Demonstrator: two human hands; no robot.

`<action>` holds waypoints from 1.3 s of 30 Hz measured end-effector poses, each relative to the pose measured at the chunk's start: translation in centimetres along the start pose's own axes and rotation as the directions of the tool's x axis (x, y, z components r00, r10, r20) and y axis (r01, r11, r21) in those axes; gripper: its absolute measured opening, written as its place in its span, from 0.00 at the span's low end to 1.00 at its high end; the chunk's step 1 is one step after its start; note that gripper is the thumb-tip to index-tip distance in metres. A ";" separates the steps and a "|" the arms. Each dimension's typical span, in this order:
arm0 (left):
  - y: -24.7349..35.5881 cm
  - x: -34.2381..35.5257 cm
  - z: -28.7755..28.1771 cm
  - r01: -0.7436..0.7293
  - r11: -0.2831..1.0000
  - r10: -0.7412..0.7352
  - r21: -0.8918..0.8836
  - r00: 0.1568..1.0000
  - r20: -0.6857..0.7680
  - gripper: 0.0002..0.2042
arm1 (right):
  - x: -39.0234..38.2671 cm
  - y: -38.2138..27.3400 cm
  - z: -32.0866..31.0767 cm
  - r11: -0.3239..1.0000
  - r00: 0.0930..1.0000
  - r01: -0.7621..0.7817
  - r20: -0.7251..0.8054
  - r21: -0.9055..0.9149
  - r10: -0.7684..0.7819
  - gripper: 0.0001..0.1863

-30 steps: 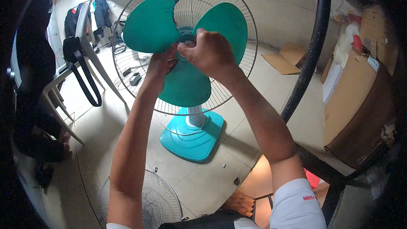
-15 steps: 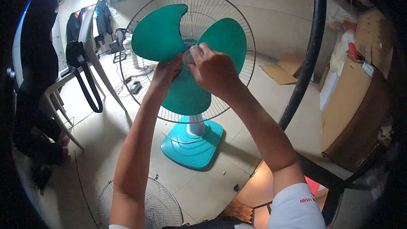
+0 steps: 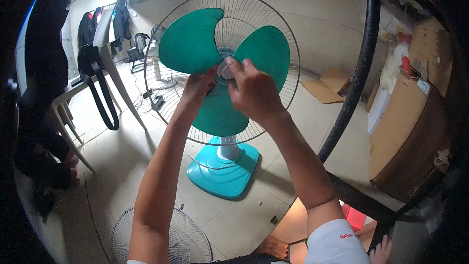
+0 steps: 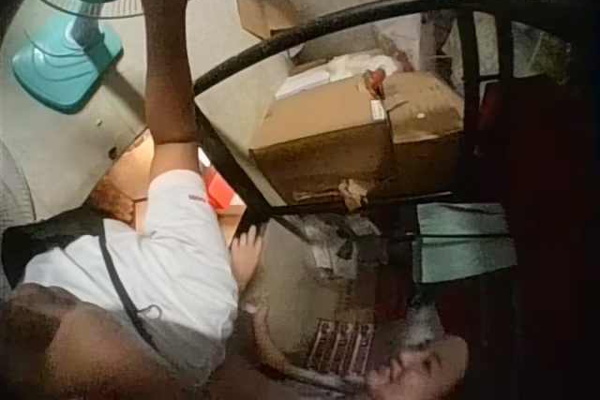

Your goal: The person removes the front guard, unscrews the central cap, and pulls the fan blade off the motor shaft.

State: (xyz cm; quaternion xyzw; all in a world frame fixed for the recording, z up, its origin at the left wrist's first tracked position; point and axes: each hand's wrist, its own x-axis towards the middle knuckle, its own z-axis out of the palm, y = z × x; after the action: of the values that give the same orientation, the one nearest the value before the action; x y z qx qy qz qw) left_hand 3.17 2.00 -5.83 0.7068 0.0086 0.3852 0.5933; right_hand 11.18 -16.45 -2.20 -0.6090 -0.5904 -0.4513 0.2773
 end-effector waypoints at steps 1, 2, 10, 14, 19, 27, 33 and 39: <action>0.1 0.0 -0.2 0.050 0.998 -0.051 0.035 0.998 0.023 0.21 | -0.1 0.2 0.3 1.000 1.000 -0.001 0.004 -0.003 0.001 0.25; 0.2 0.0 -0.2 0.100 0.992 -0.103 0.073 0.994 0.043 0.22 | -0.2 0.5 0.6 0.994 0.991 -0.107 0.079 0.026 0.104 0.27; 0.4 -0.3 0.6 -0.018 0.993 0.021 -0.115 1.000 0.017 0.21 | 0.4 -0.1 0.1 0.986 0.990 -0.144 0.021 0.082 0.142 0.30; 1.7 -0.5 0.5 0.053 0.998 -0.053 0.034 0.999 0.012 0.19 | 0.4 0.4 0.3 0.991 0.992 -0.106 0.074 0.082 0.100 0.29; 1.7 -0.7 1.4 -0.017 0.999 0.020 0.041 0.997 -0.077 0.18 | 0.7 -0.1 0.4 0.977 0.991 -0.135 0.026 0.167 0.132 0.26; 1.6 -0.6 0.5 -0.017 0.995 0.015 0.098 1.000 0.015 0.17 | 0.7 -1.4 1.8 0.801 0.837 -0.542 0.078 0.255 0.542 0.29; 0.6 0.1 -0.1 -0.005 0.995 0.007 0.098 1.000 -0.012 0.18 | 0.3 -1.7 1.3 0.902 0.891 -0.420 0.142 -0.106 0.431 0.33; 1.4 -0.4 0.5 0.042 0.997 -0.041 0.058 0.999 -0.009 0.20 | -0.6 -0.8 1.8 0.911 0.910 -0.408 0.110 0.060 0.400 0.29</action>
State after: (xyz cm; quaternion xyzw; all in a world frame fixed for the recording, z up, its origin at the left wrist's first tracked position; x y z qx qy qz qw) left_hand 2.54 0.95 -4.82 0.7220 0.0367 0.3750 0.5802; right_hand 10.89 -15.03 -3.66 -0.7269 -0.4823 -0.3300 0.3606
